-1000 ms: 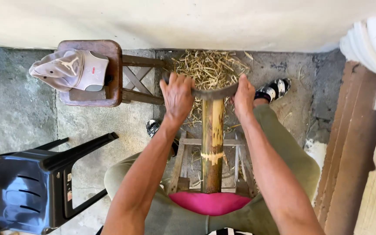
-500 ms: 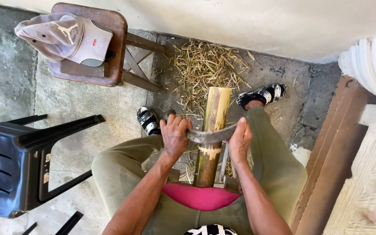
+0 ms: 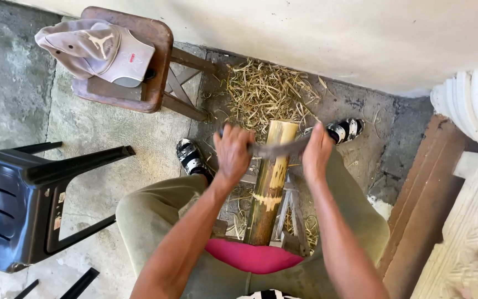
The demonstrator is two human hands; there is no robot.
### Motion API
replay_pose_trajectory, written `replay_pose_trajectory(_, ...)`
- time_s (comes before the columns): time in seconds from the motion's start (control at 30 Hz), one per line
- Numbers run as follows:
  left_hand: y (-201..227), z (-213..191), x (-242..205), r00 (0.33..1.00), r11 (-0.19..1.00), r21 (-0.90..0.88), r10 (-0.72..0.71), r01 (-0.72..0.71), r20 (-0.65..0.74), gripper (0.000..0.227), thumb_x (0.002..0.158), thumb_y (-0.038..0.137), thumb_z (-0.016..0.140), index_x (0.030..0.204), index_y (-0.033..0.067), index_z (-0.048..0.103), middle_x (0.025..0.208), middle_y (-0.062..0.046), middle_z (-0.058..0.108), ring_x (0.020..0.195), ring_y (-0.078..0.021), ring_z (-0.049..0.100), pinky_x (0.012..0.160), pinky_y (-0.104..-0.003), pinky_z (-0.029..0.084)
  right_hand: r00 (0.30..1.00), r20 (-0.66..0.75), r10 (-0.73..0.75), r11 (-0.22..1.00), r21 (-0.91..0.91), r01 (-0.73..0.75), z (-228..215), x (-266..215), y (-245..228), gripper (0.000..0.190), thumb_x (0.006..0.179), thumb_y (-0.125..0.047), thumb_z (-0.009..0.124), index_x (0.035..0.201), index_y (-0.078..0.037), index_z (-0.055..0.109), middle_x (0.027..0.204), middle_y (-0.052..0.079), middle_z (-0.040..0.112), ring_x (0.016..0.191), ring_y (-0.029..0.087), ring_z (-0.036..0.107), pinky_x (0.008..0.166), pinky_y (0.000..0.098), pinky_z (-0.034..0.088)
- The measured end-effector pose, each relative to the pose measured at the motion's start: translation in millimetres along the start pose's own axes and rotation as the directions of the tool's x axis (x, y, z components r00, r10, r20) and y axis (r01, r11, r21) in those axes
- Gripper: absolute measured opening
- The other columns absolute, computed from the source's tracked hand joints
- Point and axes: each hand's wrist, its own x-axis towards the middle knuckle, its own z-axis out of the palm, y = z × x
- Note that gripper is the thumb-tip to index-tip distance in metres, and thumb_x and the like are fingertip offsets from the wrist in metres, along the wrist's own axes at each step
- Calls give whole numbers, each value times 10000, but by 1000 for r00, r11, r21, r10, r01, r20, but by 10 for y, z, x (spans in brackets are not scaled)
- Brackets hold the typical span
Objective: Scraping and smoothing a bamboo pole using a sickle.
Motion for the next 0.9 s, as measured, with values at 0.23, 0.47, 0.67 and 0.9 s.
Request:
replay_pose_trajectory(0.23, 53, -459, -791, 997, 997, -66, -40, 45, 71, 270, 940, 157, 727, 725, 102, 575, 738, -50, 530, 769, -257, 511, 714, -439, 308, 988, -115, -102, 976, -204, 77, -189, -1047, 691, 489, 1111, -408, 400, 822, -34, 526, 701, 18, 457, 687, 134, 453, 621, 351, 401)
replay_pose_trajectory(0.47, -100, -29, -107, 999, 998, -65, -12, 14, 37, 180, 901, 116, 707, 758, 106, 597, 775, -53, 557, 789, -253, 505, 726, -427, 305, 963, -71, -260, 960, -127, 250, 31, -130, 131, 458, 1136, -388, 401, 815, -75, 496, 715, 10, 458, 667, 116, 449, 592, 338, 395)
replay_pose_trajectory(0.67, -100, 293, 318, 997, 997, 15, -72, 72, 16, 221, 962, 206, 724, 759, 155, 652, 717, -15, 559, 745, -217, 449, 708, -385, 284, 998, 42, -55, 997, 64, 52, 111, 644, -37, 434, 1113, -400, 416, 818, -96, 511, 618, -2, 525, 446, 119, 475, 380, 311, 415)
replay_pose_trajectory(0.9, -33, -92, -786, 988, 990, -28, -134, 136, 80, 273, 913, 218, 753, 707, 137, 593, 718, -22, 552, 747, -219, 463, 702, -402, 296, 982, -11, -186, 973, -140, 183, -128, -741, 253, 449, 1132, -364, 405, 848, -50, 555, 685, 11, 497, 574, 104, 474, 489, 314, 403)
